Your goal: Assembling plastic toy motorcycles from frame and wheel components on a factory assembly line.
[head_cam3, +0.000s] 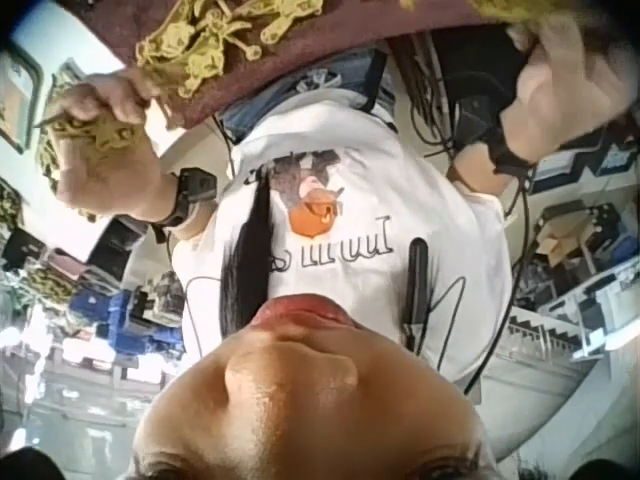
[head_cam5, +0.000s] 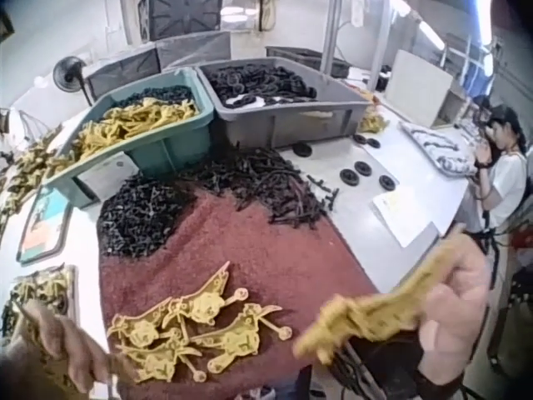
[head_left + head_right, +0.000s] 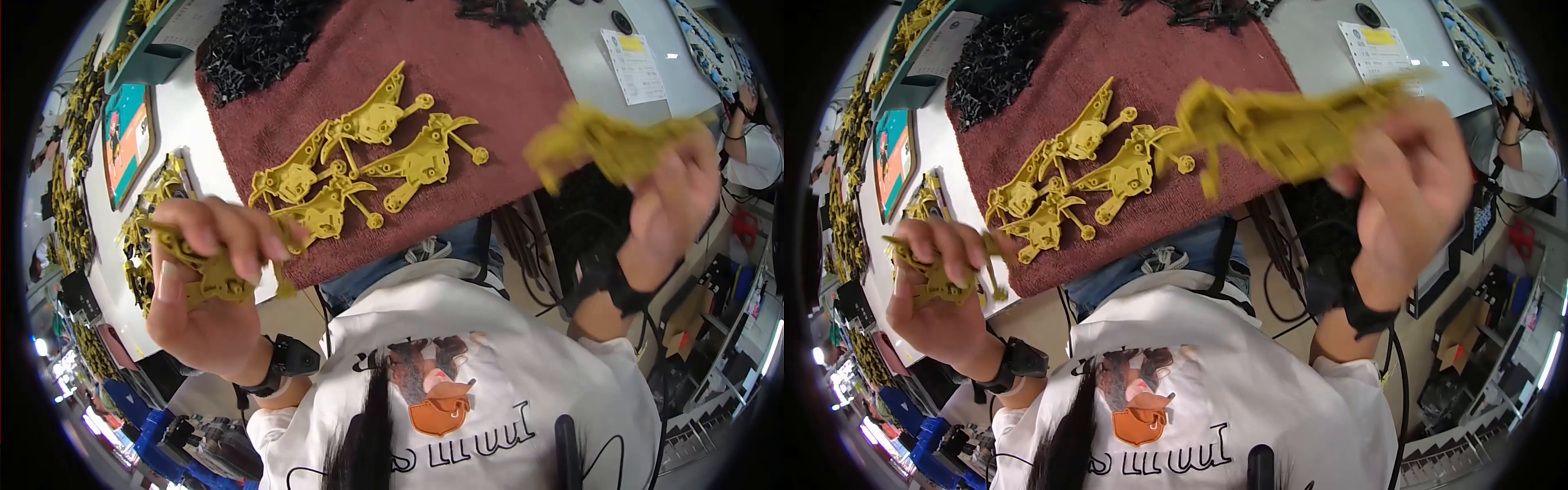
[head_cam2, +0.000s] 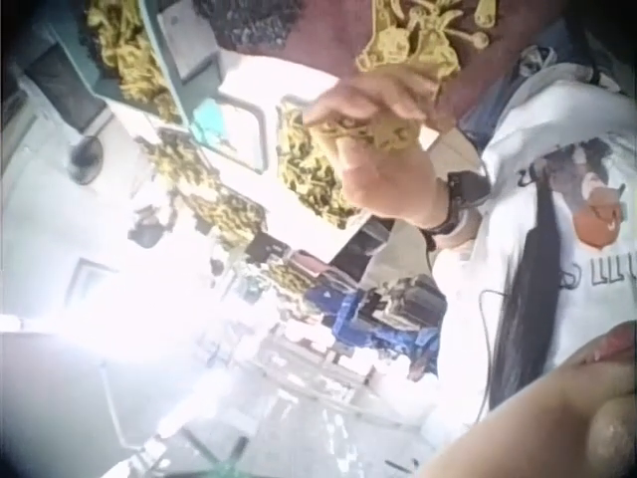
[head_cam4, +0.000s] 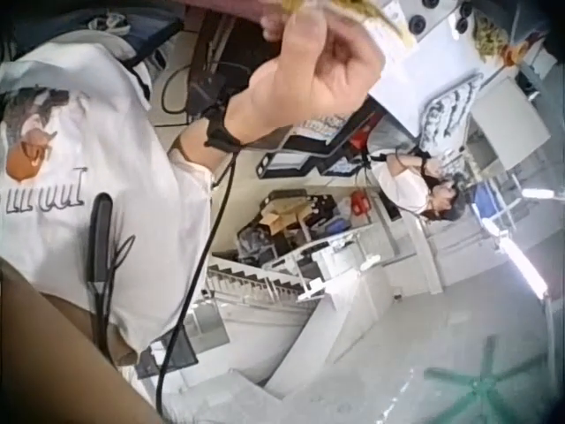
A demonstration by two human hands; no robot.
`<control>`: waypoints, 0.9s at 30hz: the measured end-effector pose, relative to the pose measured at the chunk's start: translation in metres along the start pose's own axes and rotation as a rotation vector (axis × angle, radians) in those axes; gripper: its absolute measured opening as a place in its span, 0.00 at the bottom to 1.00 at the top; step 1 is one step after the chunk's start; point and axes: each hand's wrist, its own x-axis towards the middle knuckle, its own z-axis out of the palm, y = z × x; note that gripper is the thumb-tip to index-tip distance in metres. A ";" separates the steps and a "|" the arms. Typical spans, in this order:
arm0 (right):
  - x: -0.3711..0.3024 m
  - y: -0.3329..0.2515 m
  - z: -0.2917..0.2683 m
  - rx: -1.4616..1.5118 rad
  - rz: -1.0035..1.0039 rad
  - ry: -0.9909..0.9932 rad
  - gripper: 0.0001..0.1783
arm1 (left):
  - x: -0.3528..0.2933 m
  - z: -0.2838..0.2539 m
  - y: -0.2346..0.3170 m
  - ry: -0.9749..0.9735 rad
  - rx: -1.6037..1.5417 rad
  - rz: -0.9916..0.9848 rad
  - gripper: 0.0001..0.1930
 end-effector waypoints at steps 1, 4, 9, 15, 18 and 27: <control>0.007 0.014 -0.002 -0.056 0.110 -0.070 0.06 | -0.002 -0.002 -0.006 -0.040 -0.069 0.046 0.14; 0.026 0.048 0.012 -0.161 0.344 -0.066 0.09 | 0.015 0.015 -0.024 -0.006 -0.123 0.039 0.13; 0.038 0.074 0.027 -0.647 0.169 -0.221 0.11 | 0.027 0.037 -0.041 0.099 -0.015 0.182 0.08; 0.010 0.050 0.047 -0.474 0.143 -0.258 0.13 | 0.032 0.052 -0.064 0.025 0.012 0.088 0.08; -0.005 0.028 0.054 -0.049 0.540 -0.350 0.20 | 0.038 0.068 -0.074 -0.012 0.065 0.002 0.11; 0.021 0.055 -0.011 -0.418 0.483 -0.107 0.13 | 0.050 0.066 -0.101 -0.020 1.657 0.175 0.32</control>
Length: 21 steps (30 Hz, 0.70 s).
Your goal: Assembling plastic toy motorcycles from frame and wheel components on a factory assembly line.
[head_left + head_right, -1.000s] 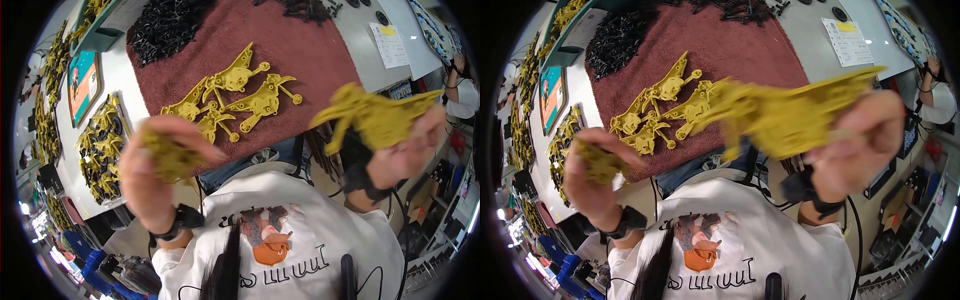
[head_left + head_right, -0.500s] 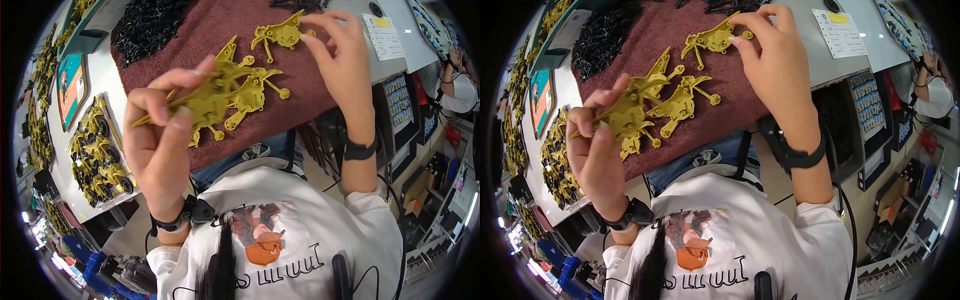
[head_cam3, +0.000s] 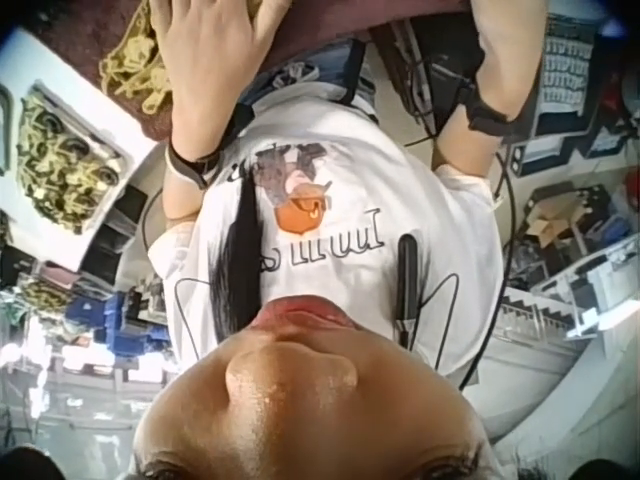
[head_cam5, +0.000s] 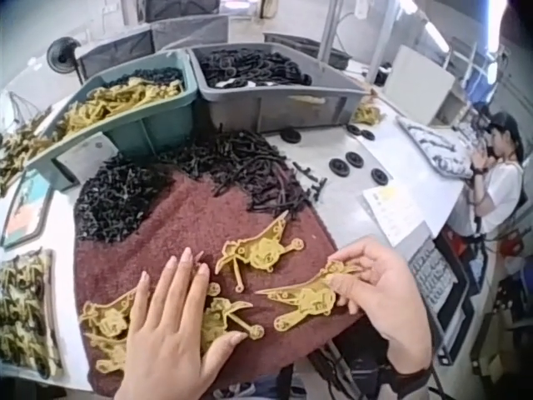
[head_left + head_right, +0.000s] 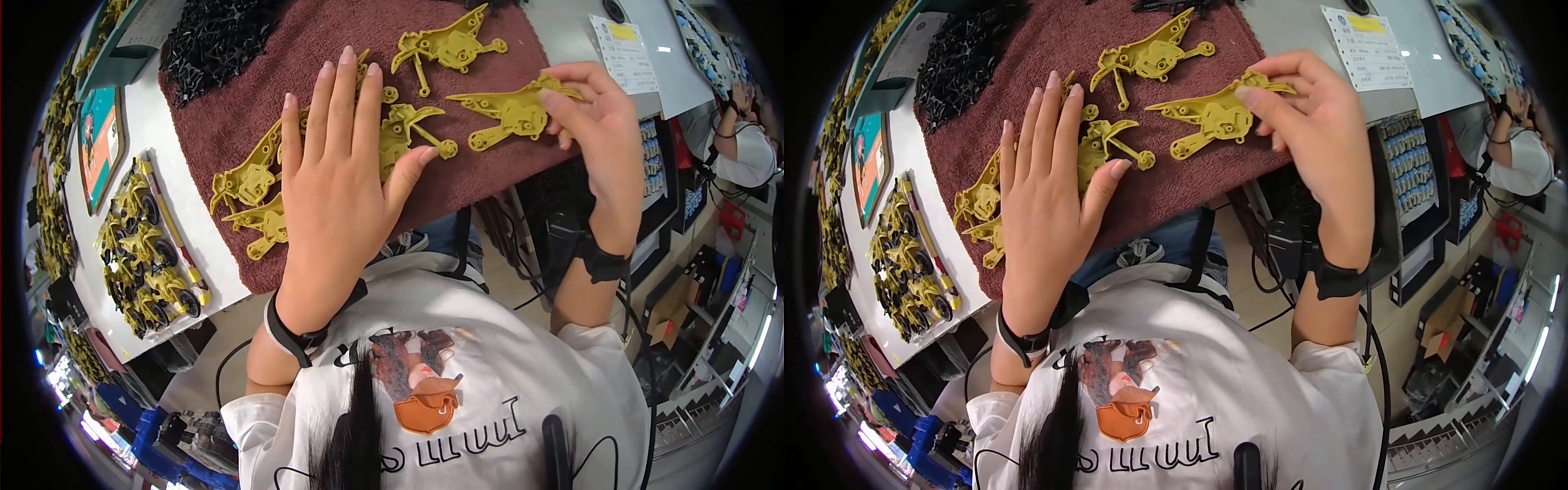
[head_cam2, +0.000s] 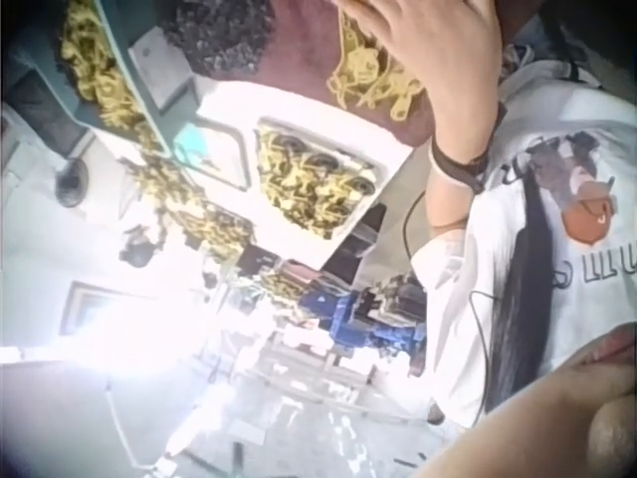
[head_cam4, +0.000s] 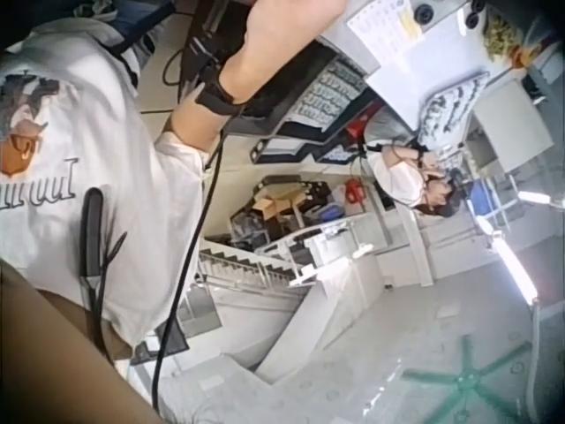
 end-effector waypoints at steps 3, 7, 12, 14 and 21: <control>-0.003 -0.004 0.019 -0.044 0.007 0.056 0.11 | -0.003 -0.001 -0.005 0.037 0.012 0.039 0.35; -0.012 -0.006 0.030 -0.381 -0.156 0.068 0.13 | -0.008 -0.013 -0.012 -0.057 0.048 0.046 0.35; -0.013 -0.010 0.040 -0.493 -0.380 0.025 0.15 | -0.011 -0.024 -0.015 -0.164 0.024 0.052 0.38; -0.010 -0.011 0.039 -0.476 -0.368 0.013 0.16 | -0.013 -0.032 -0.014 -0.137 0.090 -0.001 0.38; 0.016 -0.026 0.034 -0.727 -0.571 -0.172 0.25 | -0.016 -0.026 -0.022 -0.152 0.083 -0.097 0.39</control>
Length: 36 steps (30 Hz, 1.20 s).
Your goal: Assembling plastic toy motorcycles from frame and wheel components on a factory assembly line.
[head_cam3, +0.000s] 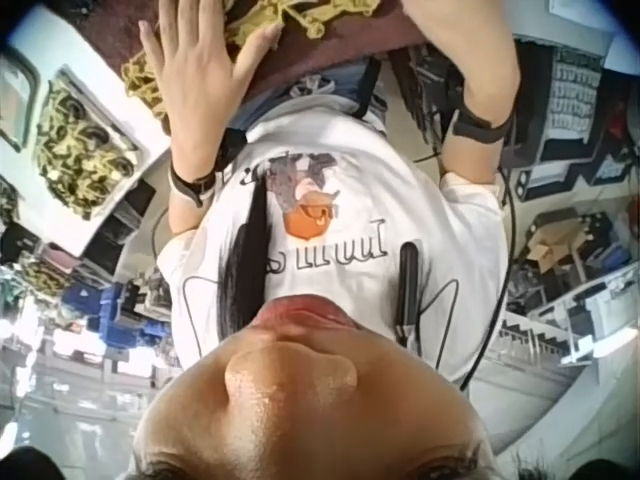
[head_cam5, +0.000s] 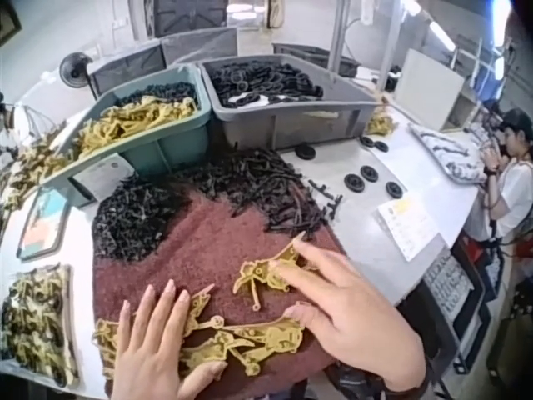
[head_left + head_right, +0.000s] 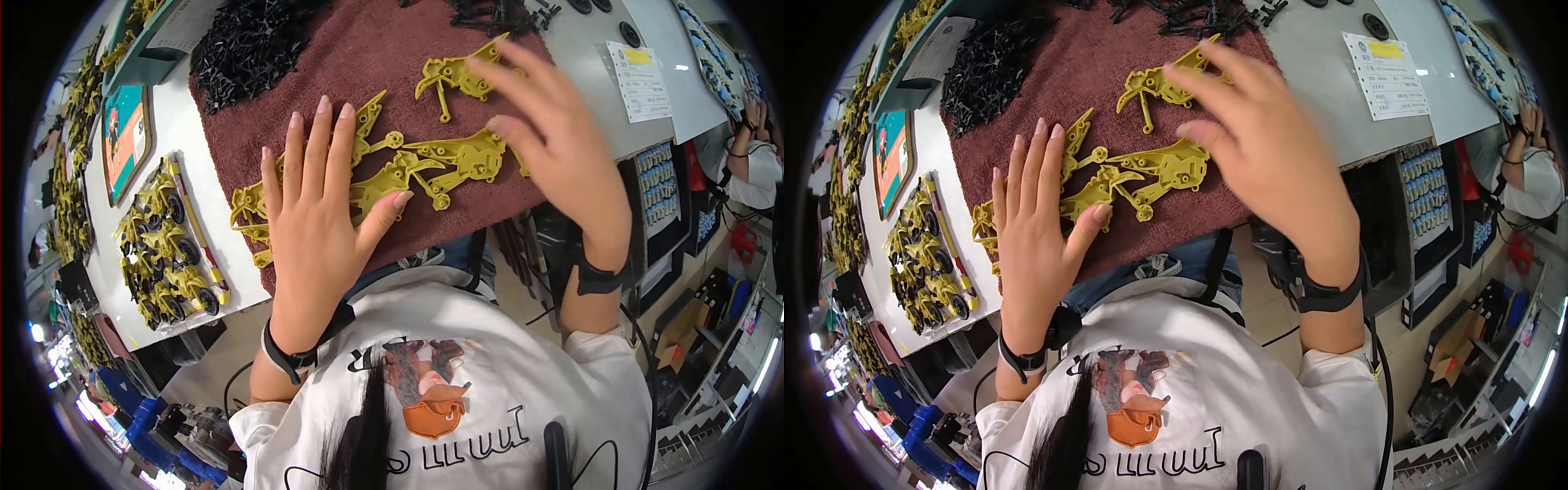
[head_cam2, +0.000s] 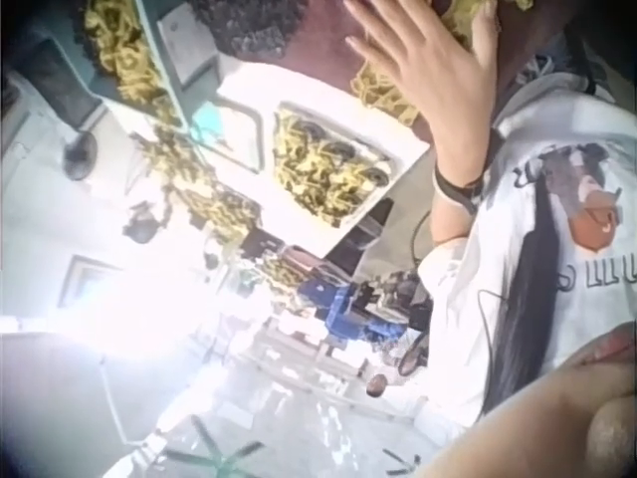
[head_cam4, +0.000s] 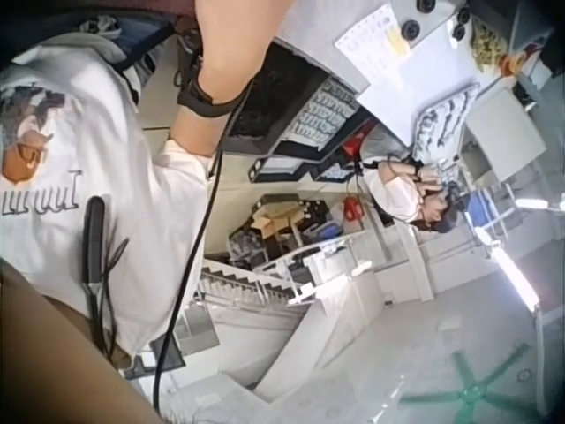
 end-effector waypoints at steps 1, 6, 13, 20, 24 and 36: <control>0.002 -0.002 0.004 0.002 -0.017 0.009 0.25 | 0.001 -0.001 0.000 0.004 -0.001 -0.017 0.39; -0.001 -0.020 0.008 0.130 0.022 -0.018 0.22 | -0.003 -0.037 -0.012 -0.143 -0.135 0.063 0.44; -0.004 -0.037 -0.002 0.023 -0.057 -0.027 0.25 | 0.128 -0.175 -0.151 0.137 -0.382 0.060 0.21; 0.002 -0.043 -0.020 0.128 0.029 0.061 0.21 | 0.321 -0.121 -0.221 -0.129 0.151 0.068 0.40; -0.005 -0.038 -0.038 0.176 0.105 0.116 0.17 | 0.317 -0.132 -0.217 -0.363 0.158 0.018 0.35; 0.006 -0.062 -0.036 0.636 -0.009 0.253 0.17 | 0.108 -0.140 -0.094 0.089 -0.550 0.134 0.29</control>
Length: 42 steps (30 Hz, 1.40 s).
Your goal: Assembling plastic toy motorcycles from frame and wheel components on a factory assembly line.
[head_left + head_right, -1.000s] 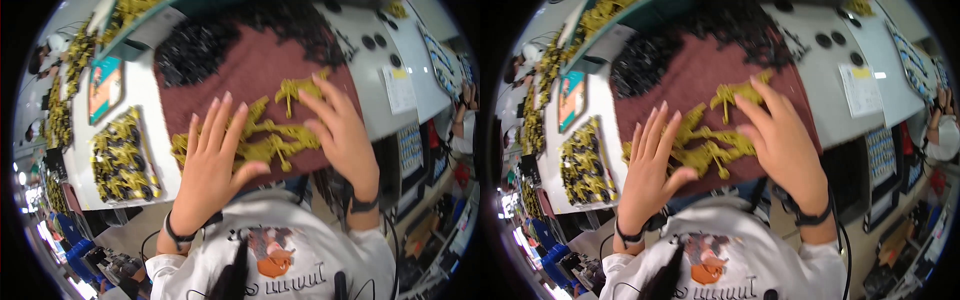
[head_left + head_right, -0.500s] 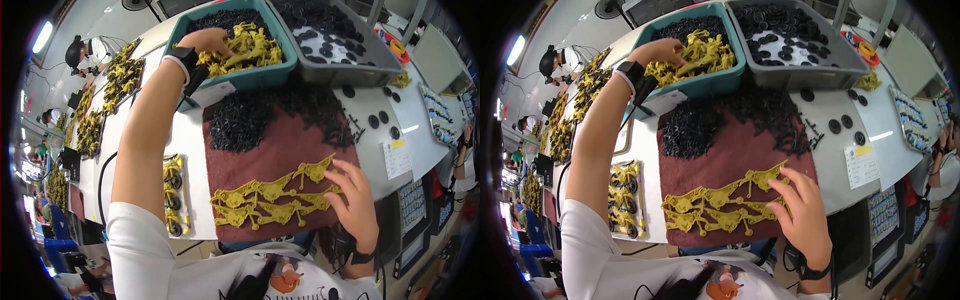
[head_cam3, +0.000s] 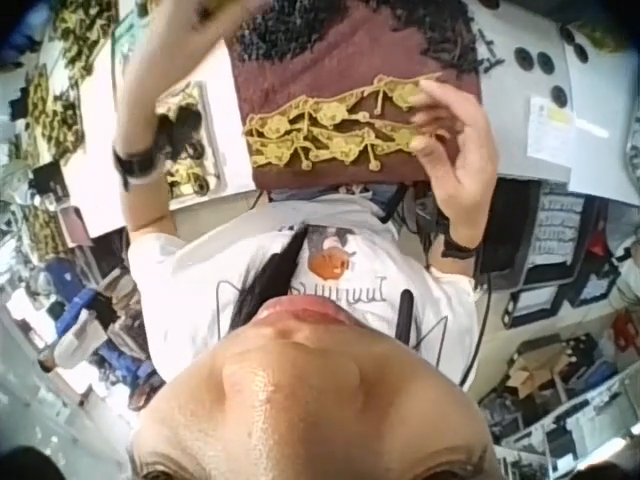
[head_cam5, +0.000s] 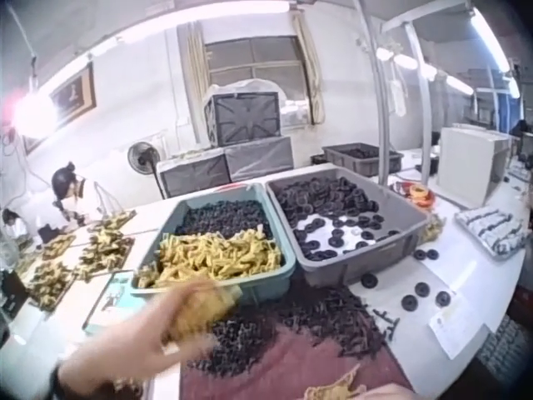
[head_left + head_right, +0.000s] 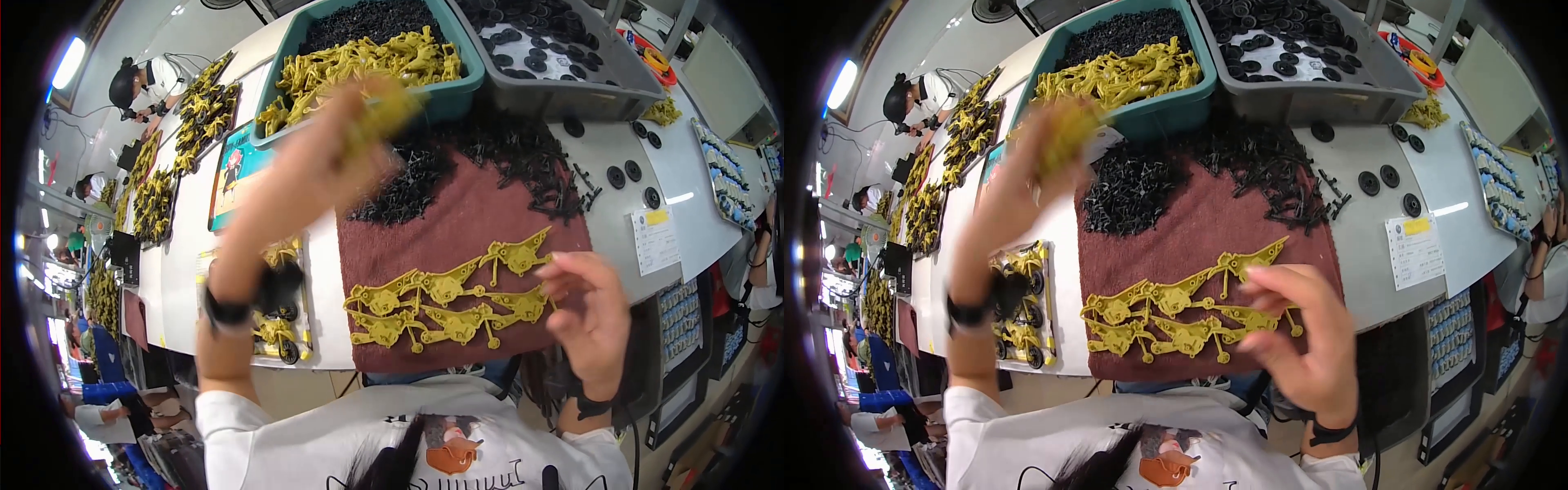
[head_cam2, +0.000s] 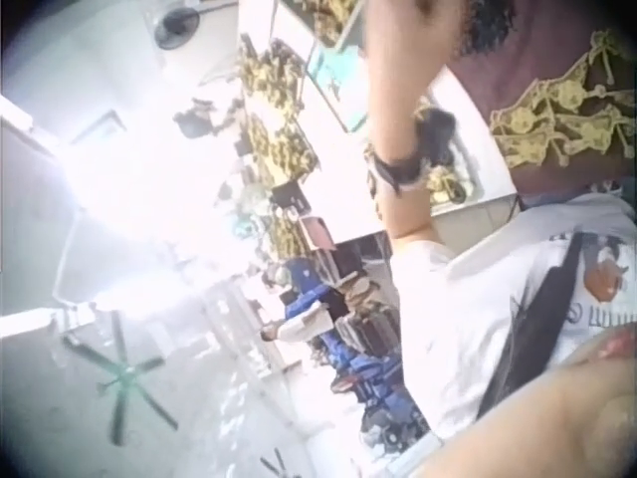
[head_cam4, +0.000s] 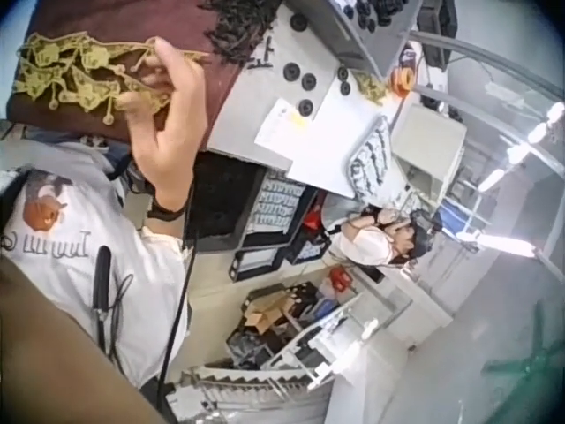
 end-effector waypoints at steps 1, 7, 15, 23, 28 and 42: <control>0.000 -0.007 0.014 0.133 -0.020 -0.024 0.20 | -0.019 0.033 0.006 0.033 -0.024 0.319 0.37; -0.012 -0.016 0.031 0.146 -0.322 -0.060 0.21 | -0.092 0.113 0.059 -0.301 -0.807 -0.122 0.52; -0.025 -0.026 0.020 -0.012 -0.313 -0.333 0.16 | -0.112 0.132 0.058 -0.368 -0.815 -0.023 0.42; -0.039 -0.006 0.014 0.212 -0.215 -0.367 0.10 | -0.119 0.120 0.063 -0.675 -1.106 -0.331 0.31; -0.061 0.019 -0.024 0.472 -0.007 -0.064 0.07 | -0.130 0.114 0.061 -0.380 -1.351 -0.463 0.36; -0.059 0.098 -0.083 -0.127 0.558 0.215 0.05 | -0.112 0.140 0.044 0.248 -1.267 -0.164 0.09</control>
